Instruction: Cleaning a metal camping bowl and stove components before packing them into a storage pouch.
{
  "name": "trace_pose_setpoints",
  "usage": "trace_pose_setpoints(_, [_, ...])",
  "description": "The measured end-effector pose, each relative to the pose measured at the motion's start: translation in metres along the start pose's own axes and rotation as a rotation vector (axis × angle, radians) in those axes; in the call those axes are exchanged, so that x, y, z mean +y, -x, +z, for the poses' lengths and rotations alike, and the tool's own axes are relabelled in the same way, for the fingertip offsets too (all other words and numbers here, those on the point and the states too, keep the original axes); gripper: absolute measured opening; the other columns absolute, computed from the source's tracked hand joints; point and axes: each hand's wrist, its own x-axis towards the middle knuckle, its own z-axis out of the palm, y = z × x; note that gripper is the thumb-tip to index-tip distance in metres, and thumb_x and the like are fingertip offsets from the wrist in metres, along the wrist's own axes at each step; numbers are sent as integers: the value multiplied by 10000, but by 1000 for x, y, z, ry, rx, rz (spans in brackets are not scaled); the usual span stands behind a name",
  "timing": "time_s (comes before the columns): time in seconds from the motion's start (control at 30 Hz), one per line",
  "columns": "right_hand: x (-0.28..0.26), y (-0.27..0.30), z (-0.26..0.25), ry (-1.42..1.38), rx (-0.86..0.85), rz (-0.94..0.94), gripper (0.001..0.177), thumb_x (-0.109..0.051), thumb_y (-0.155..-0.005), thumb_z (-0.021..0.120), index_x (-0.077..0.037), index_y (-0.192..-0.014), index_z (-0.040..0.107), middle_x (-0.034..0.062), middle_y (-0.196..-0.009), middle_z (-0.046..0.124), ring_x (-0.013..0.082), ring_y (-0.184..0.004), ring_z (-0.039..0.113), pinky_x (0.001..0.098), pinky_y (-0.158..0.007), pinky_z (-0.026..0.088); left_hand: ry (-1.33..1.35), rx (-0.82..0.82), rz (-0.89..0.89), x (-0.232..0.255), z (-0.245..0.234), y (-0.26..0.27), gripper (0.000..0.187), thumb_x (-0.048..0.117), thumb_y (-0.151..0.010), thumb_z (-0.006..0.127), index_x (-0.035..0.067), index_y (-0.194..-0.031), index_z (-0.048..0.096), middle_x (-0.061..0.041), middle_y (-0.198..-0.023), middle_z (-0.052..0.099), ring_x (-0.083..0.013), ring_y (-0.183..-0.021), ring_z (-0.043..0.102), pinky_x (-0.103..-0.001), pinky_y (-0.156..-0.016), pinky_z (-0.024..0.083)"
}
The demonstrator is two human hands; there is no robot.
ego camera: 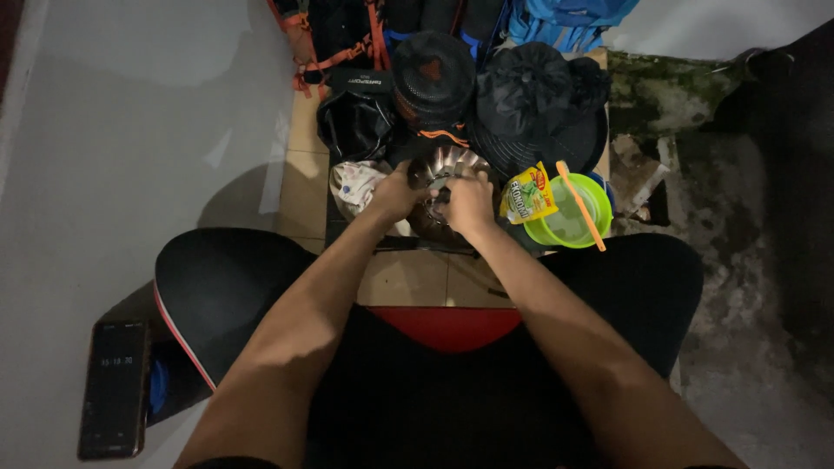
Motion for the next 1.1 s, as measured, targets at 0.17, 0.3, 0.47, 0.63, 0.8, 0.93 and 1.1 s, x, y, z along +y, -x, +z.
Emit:
trace_pose_setpoints(0.17, [23, -15, 22, -58, 81, -113, 306, -268, -783, 839, -92, -1027, 786, 208, -1151, 653, 502, -1202, 520, 508, -925, 475, 90, -20, 68, 7, -4, 9, 806, 388, -948, 736, 6, -1531, 331, -285, -1442, 542, -437, -1389, 479, -592, -1125, 436])
trace_pose_setpoints(0.3, [35, -17, 25, -58, 139, -195, 316, -269, -731, 868, -125, -999, 782, 144, -1079, 647, 489, -1167, 555, 502, -919, 524, 57, -35, 63, 8, -3, 12, 871, 422, -949, 727, -2, -1560, 272, -298, -1471, 507, -439, -1405, 456, -582, -1146, 422])
trace_pose_setpoints(0.47, [51, -23, 34, -72, 204, -341, 414, -304, -634, 922, -168, -1000, 786, 99, -1008, 640, 469, -1042, 600, 495, -907, 545, 93, -36, 83, 19, -6, 30, 902, 434, -956, 704, -46, -1561, 238, -341, -1489, 464, -472, -1419, 424, -599, -1168, 387])
trace_pose_setpoints(0.63, [60, -28, 42, -166, 212, -381, 405, -245, -638, 923, -161, -1009, 782, 101, -1004, 635, 477, -1005, 600, 491, -891, 542, 135, -19, 100, 15, -3, 30, 887, 407, -965, 712, -41, -1563, 233, -334, -1488, 460, -477, -1418, 417, -616, -1167, 380])
trace_pose_setpoints(0.8, [67, -34, 48, -175, 219, -436, 444, -253, -616, 934, -165, -1024, 780, 95, -1051, 648, 472, -1015, 597, 494, -921, 537, 185, -14, 139, 10, -1, 30, 927, 414, -948, 741, -78, -1548, 233, -361, -1490, 435, -506, -1422, 394, -650, -1171, 350])
trace_pose_setpoints(0.93, [59, -29, 37, 50, 95, -336, 456, -402, -713, 892, -239, -1121, 770, 62, -1144, 617, 407, -1112, 594, 472, -937, 528, 170, -30, 122, 10, -3, 32, 886, 369, -952, 740, -62, -1548, 245, -336, -1501, 444, -473, -1434, 397, -618, -1192, 340])
trace_pose_setpoints(1.1, [9, 9, -35, 270, -9, -280, 489, -458, -818, 827, -194, -1212, 707, 89, -1206, 474, 392, -1204, 490, 470, -944, 421, 244, -45, 77, 13, -9, 31, 998, 474, -841, 839, -43, -1526, 329, -298, -1483, 490, -455, -1420, 425, -590, -1190, 364])
